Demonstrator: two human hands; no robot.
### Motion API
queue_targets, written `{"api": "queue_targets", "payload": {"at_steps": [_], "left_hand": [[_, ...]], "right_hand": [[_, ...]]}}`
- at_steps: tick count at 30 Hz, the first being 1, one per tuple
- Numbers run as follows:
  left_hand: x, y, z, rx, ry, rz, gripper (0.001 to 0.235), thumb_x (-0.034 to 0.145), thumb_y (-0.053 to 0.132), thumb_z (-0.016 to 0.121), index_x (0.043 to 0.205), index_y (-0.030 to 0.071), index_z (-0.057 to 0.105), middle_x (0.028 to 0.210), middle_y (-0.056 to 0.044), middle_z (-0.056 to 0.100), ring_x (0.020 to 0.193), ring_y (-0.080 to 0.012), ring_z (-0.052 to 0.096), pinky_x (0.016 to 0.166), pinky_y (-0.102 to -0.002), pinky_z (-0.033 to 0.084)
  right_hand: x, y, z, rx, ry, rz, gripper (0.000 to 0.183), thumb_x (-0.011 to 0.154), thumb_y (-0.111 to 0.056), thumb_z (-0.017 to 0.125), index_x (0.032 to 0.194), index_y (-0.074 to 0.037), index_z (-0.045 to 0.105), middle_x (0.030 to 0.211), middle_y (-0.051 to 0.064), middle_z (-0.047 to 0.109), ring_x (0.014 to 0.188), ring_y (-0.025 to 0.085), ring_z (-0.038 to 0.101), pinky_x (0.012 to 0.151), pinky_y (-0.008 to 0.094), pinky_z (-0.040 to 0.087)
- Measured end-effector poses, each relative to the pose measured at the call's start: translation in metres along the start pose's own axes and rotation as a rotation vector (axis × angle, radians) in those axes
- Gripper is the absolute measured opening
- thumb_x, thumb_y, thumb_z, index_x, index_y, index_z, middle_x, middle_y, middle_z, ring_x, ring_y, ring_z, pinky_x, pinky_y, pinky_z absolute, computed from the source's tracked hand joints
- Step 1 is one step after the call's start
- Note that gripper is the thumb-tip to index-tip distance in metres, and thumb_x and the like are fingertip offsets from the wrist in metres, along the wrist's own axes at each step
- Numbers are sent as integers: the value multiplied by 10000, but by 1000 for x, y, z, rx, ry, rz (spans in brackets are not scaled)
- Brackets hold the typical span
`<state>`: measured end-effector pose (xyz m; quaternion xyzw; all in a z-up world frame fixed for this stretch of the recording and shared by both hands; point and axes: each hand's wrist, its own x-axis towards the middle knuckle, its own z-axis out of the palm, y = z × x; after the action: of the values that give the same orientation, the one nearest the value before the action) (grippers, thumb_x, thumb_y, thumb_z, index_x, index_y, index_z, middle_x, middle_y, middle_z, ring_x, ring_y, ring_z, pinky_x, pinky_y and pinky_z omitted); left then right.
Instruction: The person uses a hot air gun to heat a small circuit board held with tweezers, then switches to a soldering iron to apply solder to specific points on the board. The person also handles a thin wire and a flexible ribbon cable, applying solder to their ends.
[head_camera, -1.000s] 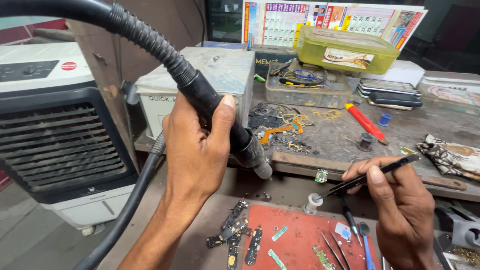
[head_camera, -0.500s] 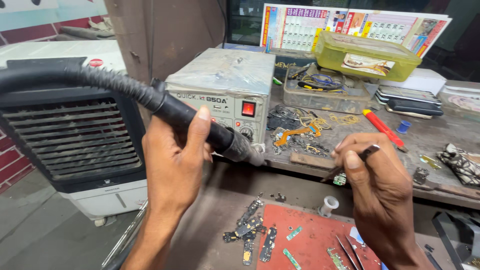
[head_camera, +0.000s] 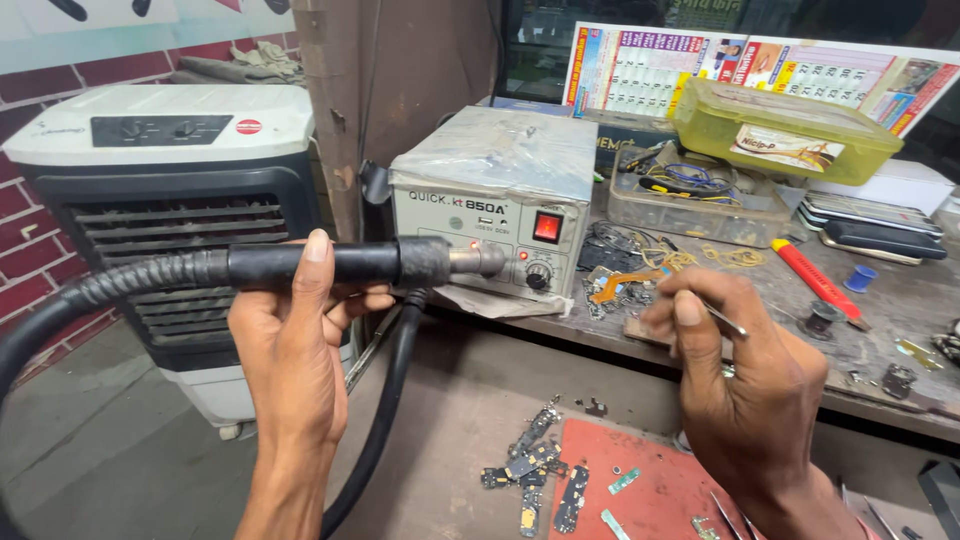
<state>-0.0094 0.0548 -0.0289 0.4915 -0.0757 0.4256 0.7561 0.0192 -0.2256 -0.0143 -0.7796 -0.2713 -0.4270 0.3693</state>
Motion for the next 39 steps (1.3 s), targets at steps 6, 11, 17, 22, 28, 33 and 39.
{"api": "queue_targets", "payload": {"at_steps": [6,11,17,22,28,33,39], "left_hand": [[13,-11,-10,-141,65,-115,230,992,205,710,1044,-17,677,949,-133,731,825,-234,753,743,-330,646],[26,-23,-7,-313,92,-170,250,904,132,752,1104,5,673,1043,-138,714,940,-276,757,844,-343,653],[49,-44,-2,-499,122,-163,306,858,25,773,1129,-34,646,1139,-174,671,1089,-305,713,952,-404,612],[71,-65,3,-572,147,-140,329,844,-38,773,1136,-45,622,1134,-169,655,1096,-298,713,969,-436,595],[83,-86,7,-517,245,-76,385,833,-24,786,1186,-19,632,1152,-178,682,1058,-295,728,947,-349,609],[87,-101,13,-470,338,-30,407,821,-32,811,1193,-23,647,1145,-154,685,1022,-260,725,934,-306,641],[85,-106,25,-348,404,149,347,844,-31,805,1135,7,620,1092,-107,660,999,-202,707,917,-303,660]], "right_hand": [[10,-12,14,52,12,-131,200,1128,-45,492,1312,7,552,1182,141,733,1055,201,749,905,307,594],[21,-11,24,40,-8,-136,237,1121,-31,465,1336,-3,558,1265,175,701,1178,273,716,986,370,557],[33,-7,37,-37,-62,-126,362,1018,-116,638,1363,-45,553,1285,191,685,1199,342,672,1004,432,509],[47,1,52,-53,-84,-170,506,923,-189,778,1357,-52,556,1258,186,676,1194,350,642,1014,445,495],[63,12,76,-74,-103,-246,518,860,-187,834,1279,-36,569,1168,180,681,1122,383,619,971,472,480],[64,14,84,-78,-115,-192,485,849,-183,833,1245,-40,593,1130,170,686,1079,373,624,937,467,482],[62,18,86,-112,-48,-295,442,869,-155,806,1257,-48,622,1146,157,691,1125,367,632,985,461,489]]}}
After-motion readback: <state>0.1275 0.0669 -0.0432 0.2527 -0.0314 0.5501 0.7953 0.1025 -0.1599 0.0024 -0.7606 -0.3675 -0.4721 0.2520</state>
